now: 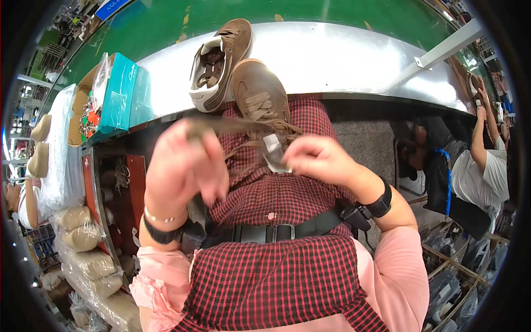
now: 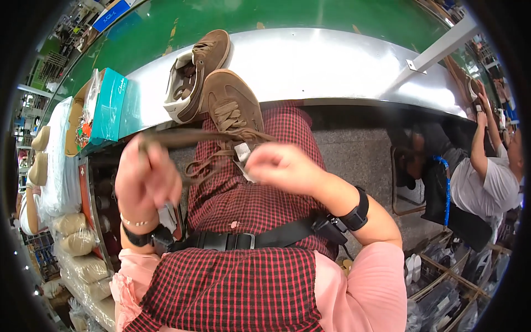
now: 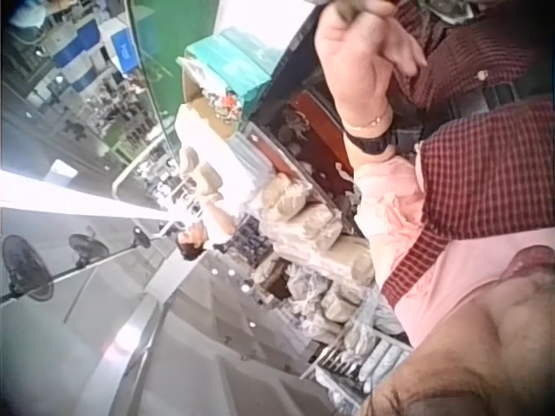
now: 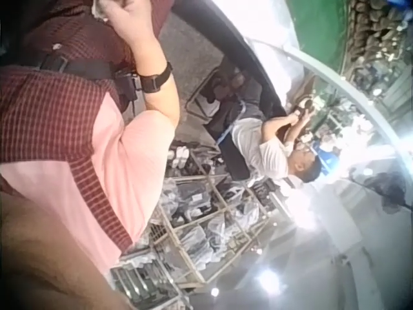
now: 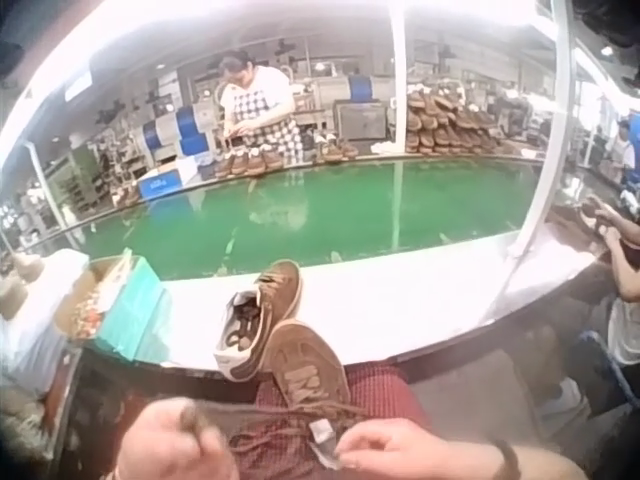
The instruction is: The recorder is lacing brown shoes and attaching tags at a factory assembly line.
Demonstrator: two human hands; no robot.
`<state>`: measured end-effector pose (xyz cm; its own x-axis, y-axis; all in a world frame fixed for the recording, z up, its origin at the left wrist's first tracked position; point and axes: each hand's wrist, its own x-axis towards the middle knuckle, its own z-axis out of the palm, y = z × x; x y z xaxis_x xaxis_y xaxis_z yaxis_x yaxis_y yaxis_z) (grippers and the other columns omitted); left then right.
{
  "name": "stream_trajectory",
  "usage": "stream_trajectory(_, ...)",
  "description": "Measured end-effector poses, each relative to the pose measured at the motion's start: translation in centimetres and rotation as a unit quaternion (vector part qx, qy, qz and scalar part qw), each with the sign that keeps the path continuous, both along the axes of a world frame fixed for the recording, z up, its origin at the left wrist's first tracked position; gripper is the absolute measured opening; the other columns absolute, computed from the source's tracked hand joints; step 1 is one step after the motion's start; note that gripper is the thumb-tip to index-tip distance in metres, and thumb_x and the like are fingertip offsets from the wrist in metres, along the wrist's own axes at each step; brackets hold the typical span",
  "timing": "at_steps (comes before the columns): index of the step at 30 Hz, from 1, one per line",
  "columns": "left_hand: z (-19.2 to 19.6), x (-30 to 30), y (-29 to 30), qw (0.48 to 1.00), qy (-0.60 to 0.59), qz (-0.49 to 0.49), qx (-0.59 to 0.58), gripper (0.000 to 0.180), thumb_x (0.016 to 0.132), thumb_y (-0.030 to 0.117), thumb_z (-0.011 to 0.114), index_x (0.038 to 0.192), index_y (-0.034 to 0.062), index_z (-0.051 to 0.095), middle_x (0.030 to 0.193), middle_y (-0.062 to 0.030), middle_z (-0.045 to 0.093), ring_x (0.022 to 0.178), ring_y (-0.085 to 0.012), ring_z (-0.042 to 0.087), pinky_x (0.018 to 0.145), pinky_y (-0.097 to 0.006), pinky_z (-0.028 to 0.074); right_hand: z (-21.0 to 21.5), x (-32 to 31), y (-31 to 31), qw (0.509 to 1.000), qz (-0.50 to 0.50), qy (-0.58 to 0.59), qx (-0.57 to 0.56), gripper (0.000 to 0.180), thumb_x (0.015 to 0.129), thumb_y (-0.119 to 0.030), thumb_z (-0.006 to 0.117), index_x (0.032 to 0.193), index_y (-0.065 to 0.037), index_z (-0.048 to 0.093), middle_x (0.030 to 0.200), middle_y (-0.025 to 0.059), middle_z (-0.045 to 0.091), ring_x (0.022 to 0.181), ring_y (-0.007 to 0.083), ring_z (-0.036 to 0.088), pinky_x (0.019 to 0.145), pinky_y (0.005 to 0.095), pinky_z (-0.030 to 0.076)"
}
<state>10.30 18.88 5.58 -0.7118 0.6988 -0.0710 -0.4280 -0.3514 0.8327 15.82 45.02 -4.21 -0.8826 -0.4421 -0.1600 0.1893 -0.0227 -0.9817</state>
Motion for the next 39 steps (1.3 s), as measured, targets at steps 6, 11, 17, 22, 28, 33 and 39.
stream_trajectory(6,0.7,2.2,3.4,0.841,0.453,-0.283,0.084,0.013,0.088,0.014,0.062,0.094,0.0029,0.066,0.079,-0.0069,0.066,0.06,-0.016,0.061,0.05,-0.03,0.046,2.2,-1.1,-4.9,0.838,0.104,0.491,0.215,0.037,0.067,-0.009,0.069,0.103,-0.006,0.061,0.114,0.0132,0.059,0.104,0.0317,0.057,0.087,0.0407,0.045)
stream_trajectory(11,-4.9,-1.2,2.9,0.984,-0.033,0.138,-0.107,0.024,0.097,0.023,0.047,0.099,0.0031,0.061,0.056,0.0038,0.043,0.043,-0.0059,0.035,0.041,-0.022,0.032,1.2,-0.5,-2.8,0.767,0.055,0.537,0.348,0.008,0.069,-0.014,0.06,0.073,-0.008,0.059,0.083,0.0047,0.055,0.073,0.0208,0.055,0.066,0.0344,0.044)
stream_trajectory(17,-10.4,0.4,2.9,0.941,-0.236,-0.102,-0.222,0.043,0.098,0.041,0.044,0.096,0.0022,0.062,0.056,0.0054,0.043,0.044,-0.0055,0.035,0.04,-0.022,0.03,3.0,0.6,-3.3,0.718,0.04,0.629,0.295,0.01,0.066,-0.017,0.06,0.07,-0.008,0.057,0.077,0.0026,0.05,0.065,0.0179,0.054,0.056,0.0303,0.044)
stream_trajectory(22,-10.1,0.1,4.6,0.931,-0.021,-0.23,-0.283,0.023,0.09,0.026,0.058,0.088,0.0042,0.066,0.082,-0.0028,0.063,0.075,-0.0143,0.058,0.066,-0.03,0.048,3.2,0.0,-4.3,0.811,0.18,0.52,0.199,0.019,0.071,-0.011,0.065,0.089,-0.007,0.063,0.078,0.0053,0.057,0.066,0.0227,0.059,0.057,0.0328,0.051)
stream_trajectory(28,-4.6,2.9,4.2,0.682,0.662,0.061,-0.306,0.021,0.068,0.011,0.073,0.079,0.0021,0.058,0.102,-0.015,0.054,0.095,-0.0351,0.052,0.082,-0.043,0.045,1.8,-4.3,-1.5,0.852,-0.076,0.484,0.182,0.013,0.074,-0.015,0.07,0.069,-0.006,0.063,0.08,0.009,0.061,0.073,0.0277,0.06,0.065,0.0365,0.049)
stream_trajectory(33,-6.6,2.0,2.9,0.747,0.605,0.011,-0.277,0.021,0.068,0.008,0.072,0.078,0.0009,0.054,0.104,-0.0158,0.055,0.098,-0.0362,0.053,0.083,-0.042,0.047,-0.2,-4.7,-1.6,0.879,-0.048,0.446,0.164,0.013,0.075,-0.016,0.07,0.072,-0.005,0.064,0.088,0.0095,0.063,0.085,0.0259,0.06,0.075,0.0349,0.048)
stream_trajectory(39,-7.3,2.3,4.1,0.73,0.646,-0.017,-0.223,0.026,0.065,0.006,0.074,0.077,0.0024,0.052,0.106,-0.0138,0.056,0.098,-0.0343,0.055,0.084,-0.042,0.047,-0.9,-4.8,-0.9,0.897,-0.158,0.368,0.185,0.01,0.076,-0.013,0.068,0.081,-0.005,0.064,0.093,0.0104,0.062,0.09,0.0275,0.06,0.081,0.0369,0.048)
